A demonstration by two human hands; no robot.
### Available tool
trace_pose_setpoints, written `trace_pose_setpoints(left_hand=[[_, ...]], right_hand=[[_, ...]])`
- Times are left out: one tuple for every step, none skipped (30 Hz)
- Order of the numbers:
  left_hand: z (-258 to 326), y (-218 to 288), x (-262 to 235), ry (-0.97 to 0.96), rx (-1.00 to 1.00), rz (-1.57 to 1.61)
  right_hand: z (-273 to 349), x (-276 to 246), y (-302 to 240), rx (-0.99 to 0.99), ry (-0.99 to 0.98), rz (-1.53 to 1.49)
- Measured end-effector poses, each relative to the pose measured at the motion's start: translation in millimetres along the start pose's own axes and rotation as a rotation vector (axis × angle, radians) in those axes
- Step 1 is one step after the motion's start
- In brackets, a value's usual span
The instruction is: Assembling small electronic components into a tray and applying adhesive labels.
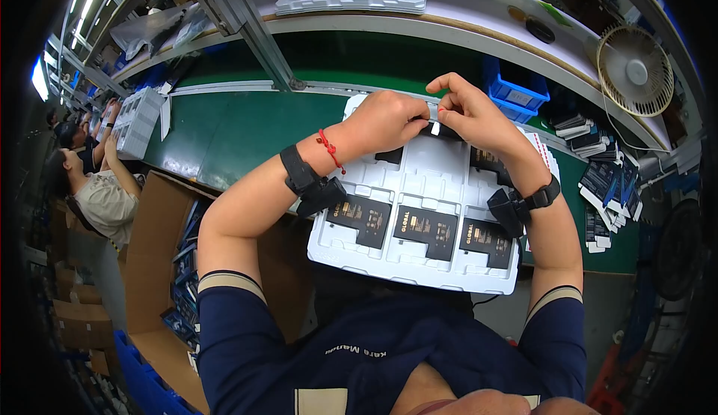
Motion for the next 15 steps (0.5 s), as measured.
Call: trace_pose_setpoints(left_hand=[[-0.8,-0.5,0.0,0.0,-0.001,0.002],[-1.3,-0.7,0.0,0.001,0.003,0.012],[-1.6,-0.9,0.2,0.003,0.006,0.023],[-2.1,-1.2,0.1,0.003,0.005,0.025],[-2.5,-1.5,0.2,0.003,0.005,0.023],[-2.8,-1.7,0.5,0.003,0.005,0.02],[-2.6,-2.3,0.3,0.003,0.002,0.021],[-2.4,-2.8,0.0,0.006,0.002,0.022],[-2.1,-3.2,-0.2,0.009,0.002,0.024],[-2.2,-3.4,-0.2,0.009,0.001,0.025],[-2.3,-4.3,0.4,0.002,-0.01,0.019],[-2.2,-5.2,1.1,-0.006,-0.022,0.013],[-2.2,-5.7,1.2,-0.005,-0.024,0.013],[-2.3,-5.6,0.9,0.002,-0.017,0.019],[-2.1,-5.2,0.6,0.009,-0.01,0.024]], right_hand=[[-1.4,0.6,1.2,0.002,0.0,0.0],[-2.5,2.0,2.6,0.001,-0.009,0.023],[-3.1,3.1,3.6,0.0,-0.018,0.046],[-3.7,3.2,3.9,0.002,-0.019,0.046],[-4.0,3.3,3.7,-0.004,-0.019,0.044],[-4.2,3.3,3.5,-0.009,-0.019,0.042],[-5.1,3.9,3.1,-0.008,-0.02,0.041],[-5.9,4.8,2.6,-0.008,-0.029,0.052],[-6.4,6.0,2.0,-0.009,-0.037,0.063],[-6.9,6.3,1.1,-0.008,-0.038,0.063],[-7.4,7.0,0.5,-0.003,-0.041,0.079],[-7.7,7.5,0.0,0.002,-0.045,0.094],[-7.6,7.8,-1.1,0.003,-0.047,0.094],[-7.4,7.7,-1.4,0.016,-0.043,0.111],[-7.4,7.9,-1.0,0.028,-0.04,0.129]])
Point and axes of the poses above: each hand's wrist, its own z-axis away from the middle knuckle, its own x-axis out of the palm, y = z × x, the point moved 7 cm from there along -z, towards the middle knuckle, and after that the axes turned 1 degree about y, right-handed, at the moved point
